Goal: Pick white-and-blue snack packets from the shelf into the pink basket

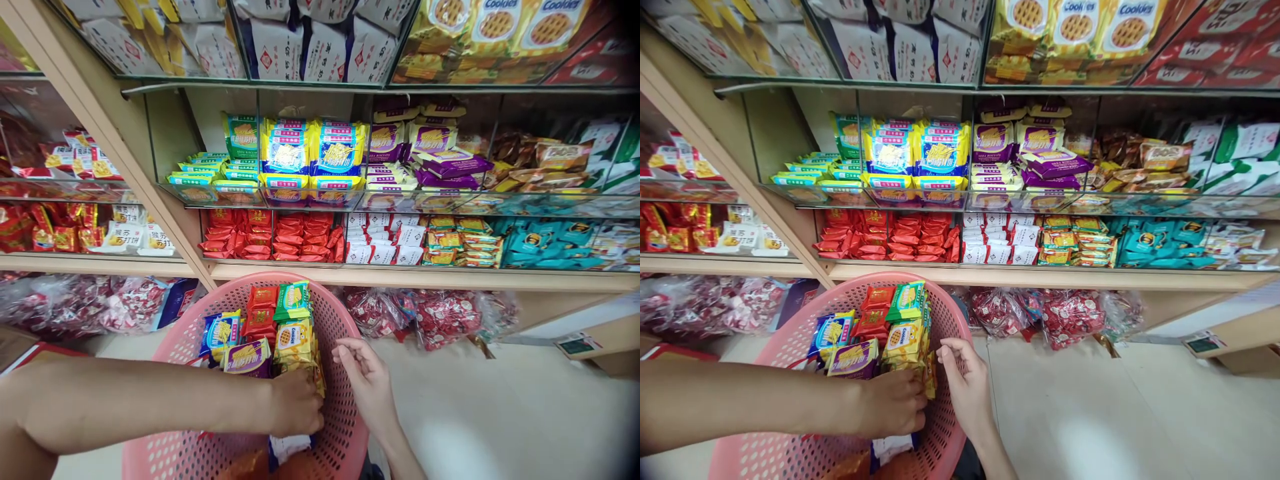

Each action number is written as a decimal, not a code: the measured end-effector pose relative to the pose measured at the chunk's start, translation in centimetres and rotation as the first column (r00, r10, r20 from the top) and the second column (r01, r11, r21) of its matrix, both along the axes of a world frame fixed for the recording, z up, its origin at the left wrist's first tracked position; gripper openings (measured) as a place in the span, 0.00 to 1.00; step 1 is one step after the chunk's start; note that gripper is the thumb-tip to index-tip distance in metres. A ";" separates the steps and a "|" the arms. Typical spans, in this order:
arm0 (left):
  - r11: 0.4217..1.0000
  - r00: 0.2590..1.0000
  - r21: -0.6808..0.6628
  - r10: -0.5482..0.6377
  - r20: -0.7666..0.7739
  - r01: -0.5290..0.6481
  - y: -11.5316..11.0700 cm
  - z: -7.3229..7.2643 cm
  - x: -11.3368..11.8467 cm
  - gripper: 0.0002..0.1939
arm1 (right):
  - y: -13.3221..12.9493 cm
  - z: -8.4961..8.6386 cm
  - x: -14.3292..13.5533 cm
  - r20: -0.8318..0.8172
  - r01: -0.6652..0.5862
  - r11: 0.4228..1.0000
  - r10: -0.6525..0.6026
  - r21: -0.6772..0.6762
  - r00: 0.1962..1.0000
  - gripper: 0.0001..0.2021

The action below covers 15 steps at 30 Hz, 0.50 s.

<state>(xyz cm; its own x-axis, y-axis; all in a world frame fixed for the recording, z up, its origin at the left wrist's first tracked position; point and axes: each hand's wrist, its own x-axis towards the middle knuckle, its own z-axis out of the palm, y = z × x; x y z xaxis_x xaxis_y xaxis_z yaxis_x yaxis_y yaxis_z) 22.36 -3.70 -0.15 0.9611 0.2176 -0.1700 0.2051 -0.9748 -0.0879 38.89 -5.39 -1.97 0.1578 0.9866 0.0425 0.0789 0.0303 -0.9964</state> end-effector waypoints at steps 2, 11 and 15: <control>0.995 0.994 0.013 -0.100 0.033 0.100 -0.6 1.3 -0.1 0.03 | 0.0 0.0 0.0 0.001 -0.002 1.000 0.002 -0.007 1.000 0.14; 0.925 0.918 0.017 -0.378 0.122 0.379 -3.4 0.6 -2.5 0.09 | 0.0 0.0 0.0 0.009 -0.007 1.000 0.007 0.003 1.000 0.14; 0.926 0.922 0.000 -0.376 0.097 0.377 -3.5 -0.7 -3.3 0.06 | 0.0 0.0 0.0 0.007 -0.012 1.000 0.012 0.000 1.000 0.14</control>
